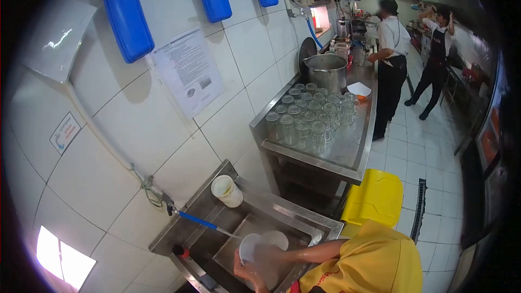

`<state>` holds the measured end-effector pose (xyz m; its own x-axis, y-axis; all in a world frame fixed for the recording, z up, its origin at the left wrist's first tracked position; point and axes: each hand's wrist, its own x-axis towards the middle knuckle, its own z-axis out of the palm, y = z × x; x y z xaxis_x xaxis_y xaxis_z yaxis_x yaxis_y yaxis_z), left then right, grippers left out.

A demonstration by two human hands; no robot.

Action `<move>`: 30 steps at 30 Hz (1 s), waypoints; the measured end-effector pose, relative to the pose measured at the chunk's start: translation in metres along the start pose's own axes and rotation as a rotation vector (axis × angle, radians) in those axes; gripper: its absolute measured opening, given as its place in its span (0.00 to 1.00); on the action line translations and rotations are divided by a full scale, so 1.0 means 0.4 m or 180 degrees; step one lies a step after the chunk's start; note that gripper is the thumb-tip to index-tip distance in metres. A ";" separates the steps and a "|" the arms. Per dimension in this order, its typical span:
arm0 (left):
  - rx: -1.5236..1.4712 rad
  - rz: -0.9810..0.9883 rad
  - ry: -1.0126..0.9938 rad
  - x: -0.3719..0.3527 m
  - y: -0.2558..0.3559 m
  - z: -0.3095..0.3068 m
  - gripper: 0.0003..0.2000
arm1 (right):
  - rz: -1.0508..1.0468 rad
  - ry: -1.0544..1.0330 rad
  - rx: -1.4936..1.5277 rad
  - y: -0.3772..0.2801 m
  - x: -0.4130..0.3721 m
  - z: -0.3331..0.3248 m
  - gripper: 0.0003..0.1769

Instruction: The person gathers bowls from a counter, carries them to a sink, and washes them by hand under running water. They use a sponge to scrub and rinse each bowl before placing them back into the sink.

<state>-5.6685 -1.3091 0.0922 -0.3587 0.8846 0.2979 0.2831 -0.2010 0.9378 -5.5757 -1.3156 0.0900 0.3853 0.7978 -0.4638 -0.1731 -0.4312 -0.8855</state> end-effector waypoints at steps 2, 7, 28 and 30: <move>-0.0138 0.0077 -0.0382 -0.014 0.062 -0.023 0.22 | -0.1019 -0.1309 -0.1053 0.149 0.193 -0.041 0.35; 0.1010 0.0649 -0.1232 0.014 0.028 -0.047 0.23 | -0.3760 -0.2052 -0.3312 -0.077 0.166 -0.037 0.11; 0.0690 0.0585 -0.1215 0.047 0.021 -0.059 0.12 | -0.4509 -0.1943 -0.3314 -0.174 0.178 -0.013 0.15; 0.0564 0.0496 -0.1076 0.049 0.031 -0.046 0.13 | -0.4589 -0.2146 -0.3340 -0.184 0.181 -0.013 0.12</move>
<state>-5.6884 -1.3020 0.1131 0.0046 0.9437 0.3309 0.4704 -0.2941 0.8320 -5.5305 -1.2282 0.1217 -0.6971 0.6289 0.3443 0.5519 0.7772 -0.3023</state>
